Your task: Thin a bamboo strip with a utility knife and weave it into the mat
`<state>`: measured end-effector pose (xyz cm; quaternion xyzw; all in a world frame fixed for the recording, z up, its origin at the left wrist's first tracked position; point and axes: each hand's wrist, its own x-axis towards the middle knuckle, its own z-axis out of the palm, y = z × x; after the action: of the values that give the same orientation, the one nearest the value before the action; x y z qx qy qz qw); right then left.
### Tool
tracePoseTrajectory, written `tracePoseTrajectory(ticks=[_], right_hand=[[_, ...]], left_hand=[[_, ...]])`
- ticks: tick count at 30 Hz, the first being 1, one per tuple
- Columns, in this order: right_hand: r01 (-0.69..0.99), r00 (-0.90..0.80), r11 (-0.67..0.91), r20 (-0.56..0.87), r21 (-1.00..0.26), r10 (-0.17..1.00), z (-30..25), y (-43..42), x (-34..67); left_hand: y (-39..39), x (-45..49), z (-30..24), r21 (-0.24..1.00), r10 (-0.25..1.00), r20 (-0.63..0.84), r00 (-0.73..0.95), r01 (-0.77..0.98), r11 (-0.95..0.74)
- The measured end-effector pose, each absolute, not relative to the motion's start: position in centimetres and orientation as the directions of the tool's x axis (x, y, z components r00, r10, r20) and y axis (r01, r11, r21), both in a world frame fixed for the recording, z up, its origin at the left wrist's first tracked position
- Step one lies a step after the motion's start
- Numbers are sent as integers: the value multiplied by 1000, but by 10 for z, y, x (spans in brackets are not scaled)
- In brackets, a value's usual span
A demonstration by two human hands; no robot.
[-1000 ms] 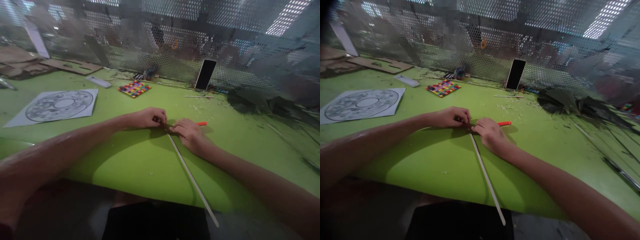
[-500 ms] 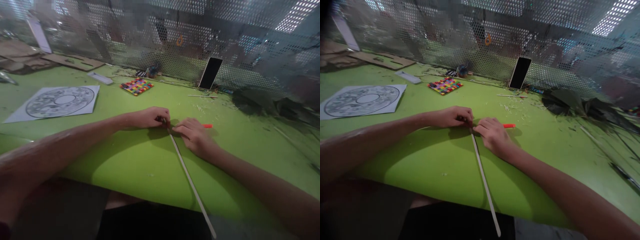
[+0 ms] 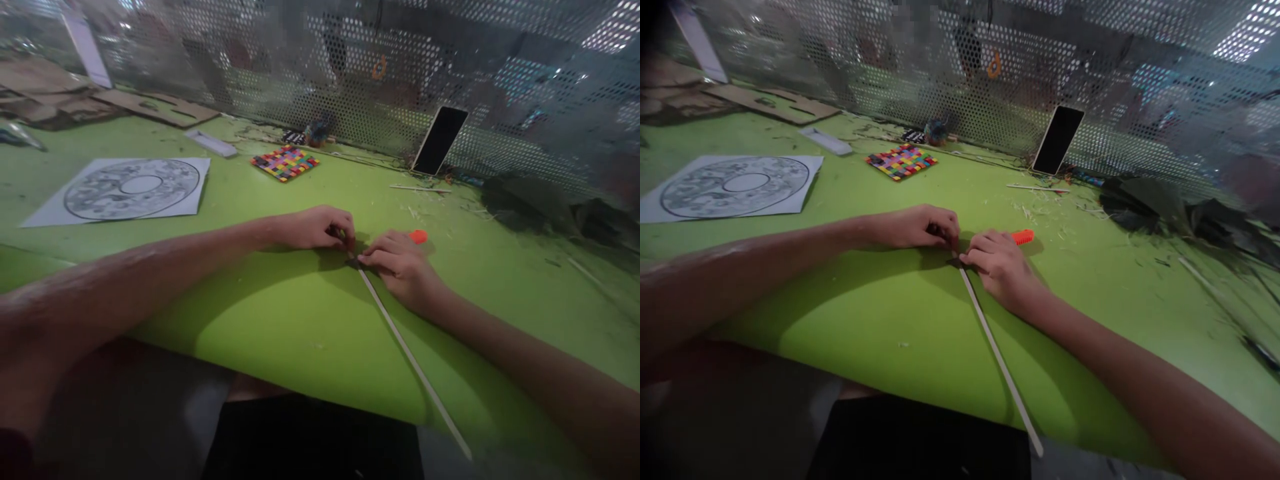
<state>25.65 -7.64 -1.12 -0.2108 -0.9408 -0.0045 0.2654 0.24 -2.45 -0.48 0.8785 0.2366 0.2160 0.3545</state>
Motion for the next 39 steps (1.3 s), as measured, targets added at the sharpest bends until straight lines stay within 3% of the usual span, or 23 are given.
tracePoseTrajectory(ticks=[34, 39], right_hand=[[427, -789, 901, 454, -80, 414, -9, -75, 253], [420, -767, 893, 464, -159, 443, -7, -83, 256]], left_hand=[[-20, -1, -9, 745, 600, 188, 778, 285, -603], [-19, -9, -3, 773, 703, 315, 638, 258, -580]])
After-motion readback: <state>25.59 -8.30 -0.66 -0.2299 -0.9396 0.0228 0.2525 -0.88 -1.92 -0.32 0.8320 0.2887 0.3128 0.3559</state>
